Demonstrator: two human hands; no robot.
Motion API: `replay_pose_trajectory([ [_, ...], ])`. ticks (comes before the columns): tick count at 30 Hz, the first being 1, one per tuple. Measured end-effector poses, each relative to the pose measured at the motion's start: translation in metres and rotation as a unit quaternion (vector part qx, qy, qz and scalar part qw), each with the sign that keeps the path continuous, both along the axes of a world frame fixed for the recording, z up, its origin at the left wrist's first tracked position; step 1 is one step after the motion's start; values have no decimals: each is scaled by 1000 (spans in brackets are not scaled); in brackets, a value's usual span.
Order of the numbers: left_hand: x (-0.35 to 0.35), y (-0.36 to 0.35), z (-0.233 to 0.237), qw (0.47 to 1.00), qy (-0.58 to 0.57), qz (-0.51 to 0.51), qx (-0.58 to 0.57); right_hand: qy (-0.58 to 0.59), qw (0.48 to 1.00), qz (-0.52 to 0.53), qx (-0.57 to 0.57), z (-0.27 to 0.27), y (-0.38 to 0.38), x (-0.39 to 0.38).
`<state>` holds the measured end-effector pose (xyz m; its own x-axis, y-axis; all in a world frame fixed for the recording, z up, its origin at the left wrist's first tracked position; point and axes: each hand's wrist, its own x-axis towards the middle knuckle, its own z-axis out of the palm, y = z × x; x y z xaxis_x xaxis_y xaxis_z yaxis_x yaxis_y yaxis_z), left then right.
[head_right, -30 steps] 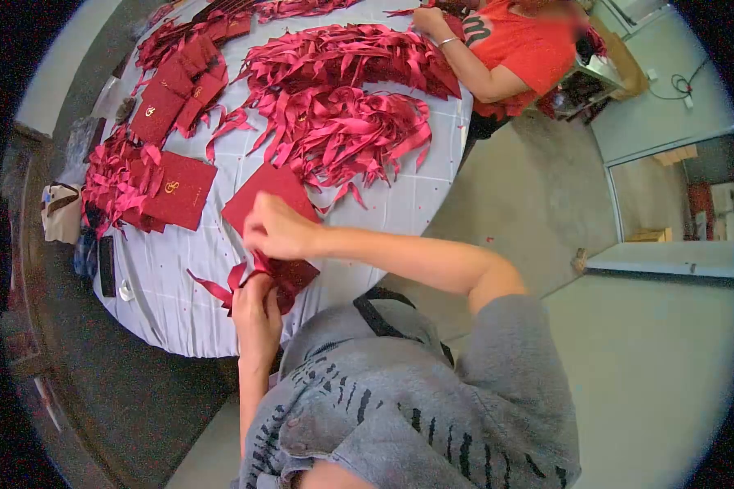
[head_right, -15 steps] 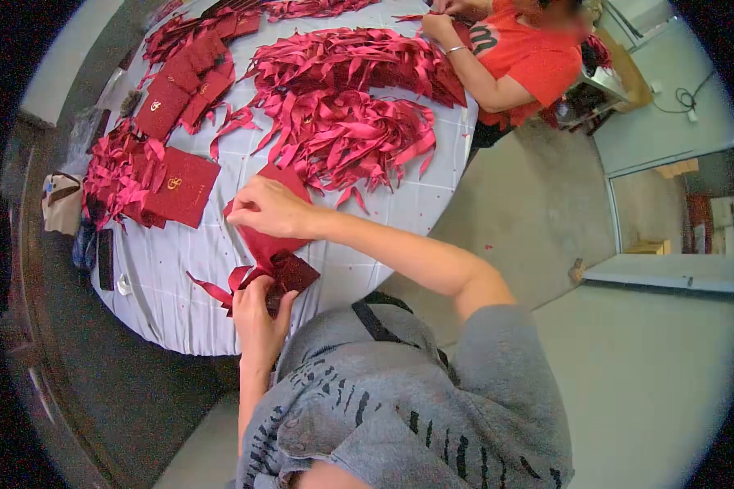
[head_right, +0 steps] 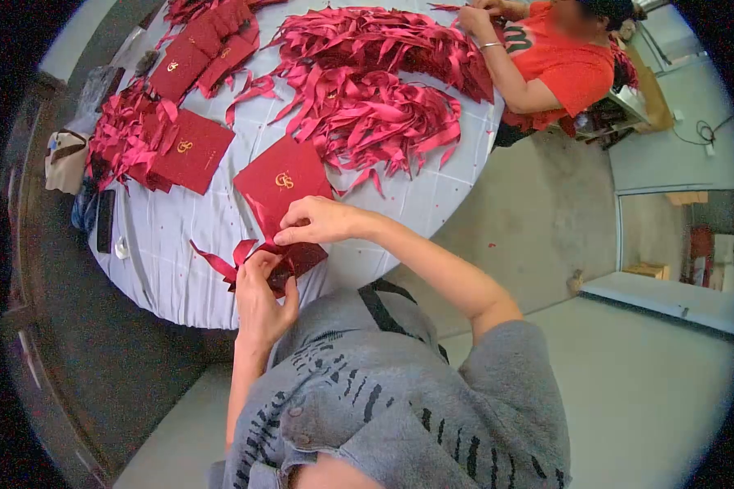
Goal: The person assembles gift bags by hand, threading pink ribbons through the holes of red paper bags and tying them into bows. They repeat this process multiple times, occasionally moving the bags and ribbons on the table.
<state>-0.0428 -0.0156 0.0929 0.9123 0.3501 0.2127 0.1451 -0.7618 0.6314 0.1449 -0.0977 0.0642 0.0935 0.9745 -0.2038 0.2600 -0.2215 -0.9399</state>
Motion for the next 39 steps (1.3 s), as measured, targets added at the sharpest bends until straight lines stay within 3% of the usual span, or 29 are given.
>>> replay_pose_trajectory([
  [7, 0, -1, -3, 1000, -5, 8, -1, 90, 995, -41, 17, -3, 9, -10],
  [9, 0, 0, -6, 1000, -19, 15, 9, 161, 984, -64, 39, 0, 11, -12],
  [13, 0, -1, -11, 998, -42, 36, 17, 127, 987, -54, 81, -3, 15, -17],
  [15, 3, 0, -7, 994, -94, 57, 22, 220, 956, -166, 96, -7, 17, -27],
  [16, 2, 1, -9, 993, -97, 59, 22, 174, 963, -187, 83, -8, 17, -29],
  [19, -8, 3, -8, 979, -104, 94, 145, 190, 949, -219, 123, -22, 22, -35],
  [22, -7, 5, -9, 983, -6, 113, 145, 157, 957, -218, 112, -28, 24, -39],
  [28, 6, 4, -14, 977, 64, 123, 164, 117, 951, -258, 126, -27, 30, -46],
  [32, 11, 6, -18, 983, 119, 115, 76, 117, 947, -264, 143, -27, 30, -49],
  [34, 14, 3, -17, 977, 115, 177, -42, 114, 946, -269, 141, -38, 31, -49],
  [35, 13, 6, -19, 976, 115, 182, -40, 113, 943, -281, 137, -44, 31, -49],
  [37, 11, 13, -27, 972, 43, 149, -179, 148, 932, -299, 139, -39, 31, -50],
  [39, 9, 13, -26, 973, -8, 144, -181, 151, 929, -308, 136, -44, 31, -49],
])
